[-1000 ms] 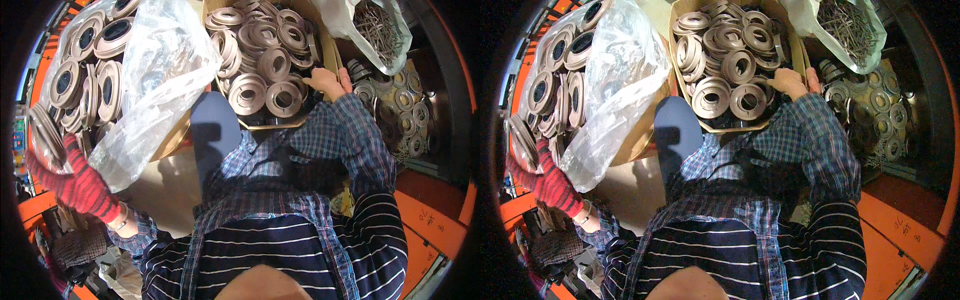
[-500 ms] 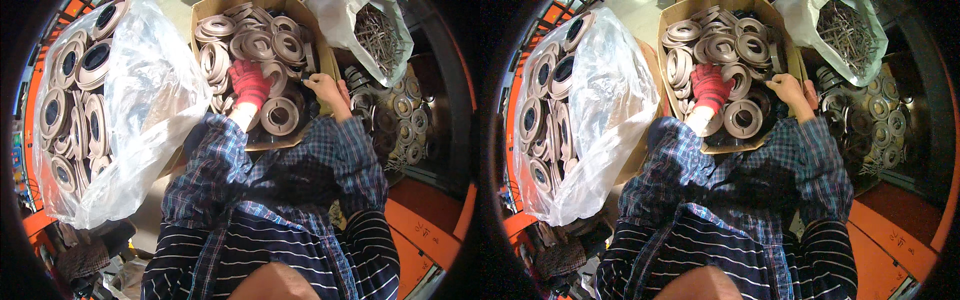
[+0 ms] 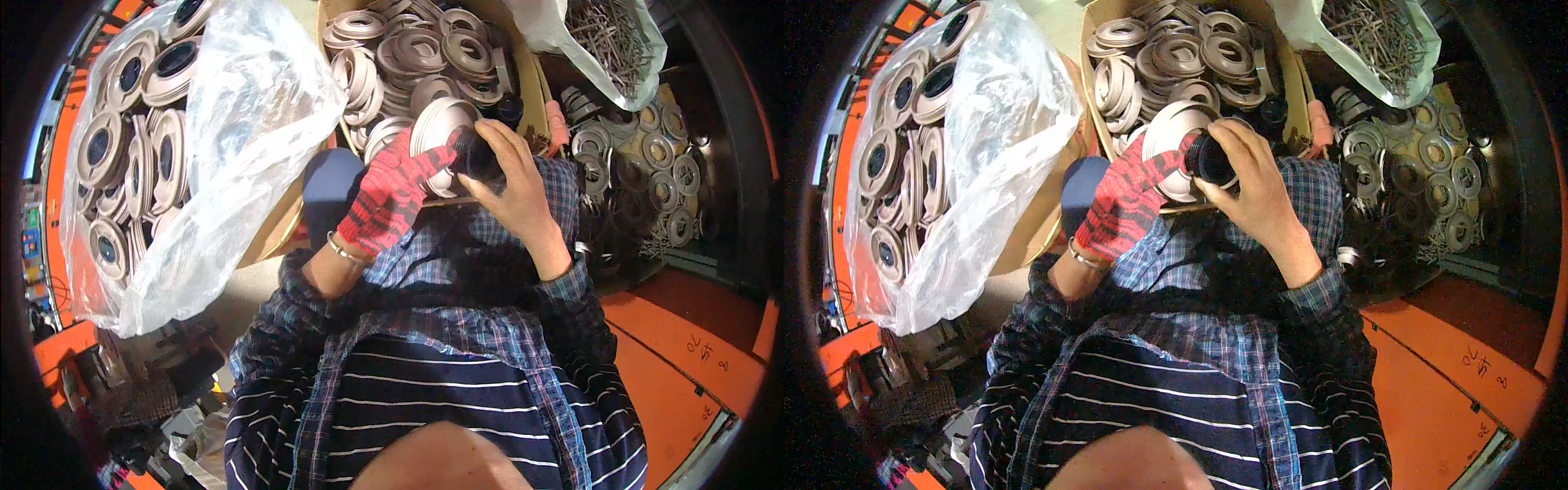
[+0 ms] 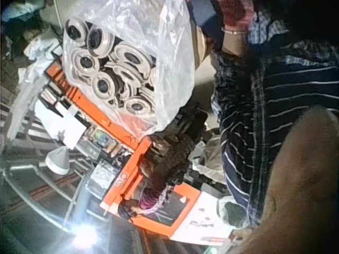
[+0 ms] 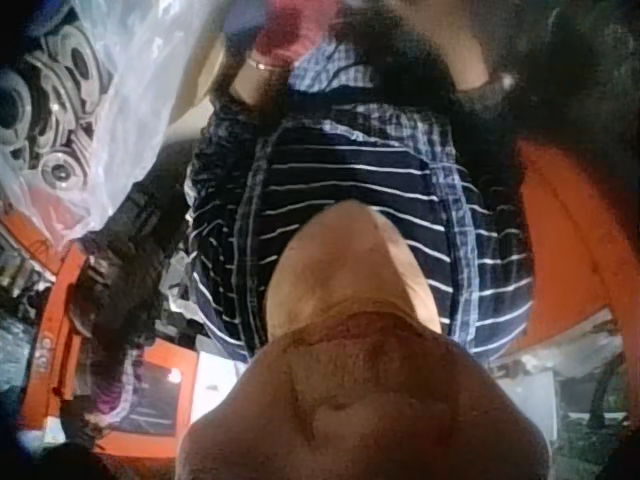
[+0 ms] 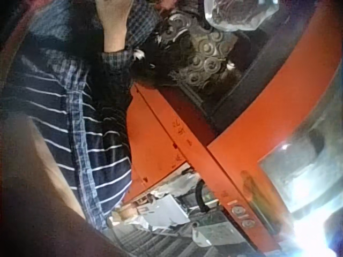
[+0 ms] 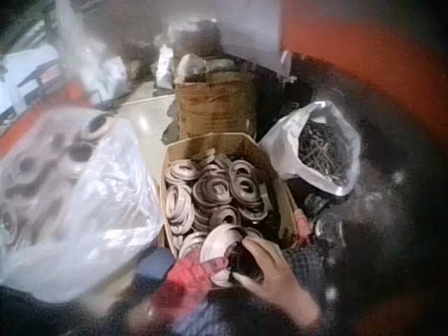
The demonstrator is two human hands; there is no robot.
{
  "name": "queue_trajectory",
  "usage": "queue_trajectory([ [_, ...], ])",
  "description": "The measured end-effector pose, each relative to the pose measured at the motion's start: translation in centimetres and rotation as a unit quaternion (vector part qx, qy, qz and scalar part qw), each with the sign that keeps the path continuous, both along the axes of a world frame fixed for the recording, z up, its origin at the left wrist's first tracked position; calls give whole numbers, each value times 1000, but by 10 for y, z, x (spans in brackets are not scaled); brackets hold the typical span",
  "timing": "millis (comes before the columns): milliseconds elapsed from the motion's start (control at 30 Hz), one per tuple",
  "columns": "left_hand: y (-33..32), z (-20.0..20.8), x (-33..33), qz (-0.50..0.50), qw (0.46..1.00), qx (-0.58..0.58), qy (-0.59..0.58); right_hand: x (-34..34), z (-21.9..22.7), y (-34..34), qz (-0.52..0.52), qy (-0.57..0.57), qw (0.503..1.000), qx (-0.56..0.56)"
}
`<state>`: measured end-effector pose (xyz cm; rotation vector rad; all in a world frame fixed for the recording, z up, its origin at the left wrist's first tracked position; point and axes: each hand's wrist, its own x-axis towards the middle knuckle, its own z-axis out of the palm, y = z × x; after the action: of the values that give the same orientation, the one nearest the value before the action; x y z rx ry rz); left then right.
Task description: The person repeatedly picks a beige ring and a black insert, presses them together, and places the assembled unit into a plastic bag. They continue this cycle, occasionally reaching into a cardboard box to retrieve more parts.
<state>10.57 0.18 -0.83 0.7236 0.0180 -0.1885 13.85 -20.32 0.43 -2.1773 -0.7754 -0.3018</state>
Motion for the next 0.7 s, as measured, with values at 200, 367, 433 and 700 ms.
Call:
queue_trajectory([
  [200, -1, 31, -41, 57, 614, 772, -155, -31, 11, 13, 38, 20, 995, 86],
  [367, -18, 29, -62, 104, 864, 485, -92, -51, 7, 25, -35, 213, 940, 265],
  [433, -28, 17, -70, 136, 850, 485, -151, -52, 4, 26, -59, 324, 894, 304],
  [700, -14, -5, -74, 93, 855, 499, -105, -47, -6, 14, -27, 228, 967, 113],
])
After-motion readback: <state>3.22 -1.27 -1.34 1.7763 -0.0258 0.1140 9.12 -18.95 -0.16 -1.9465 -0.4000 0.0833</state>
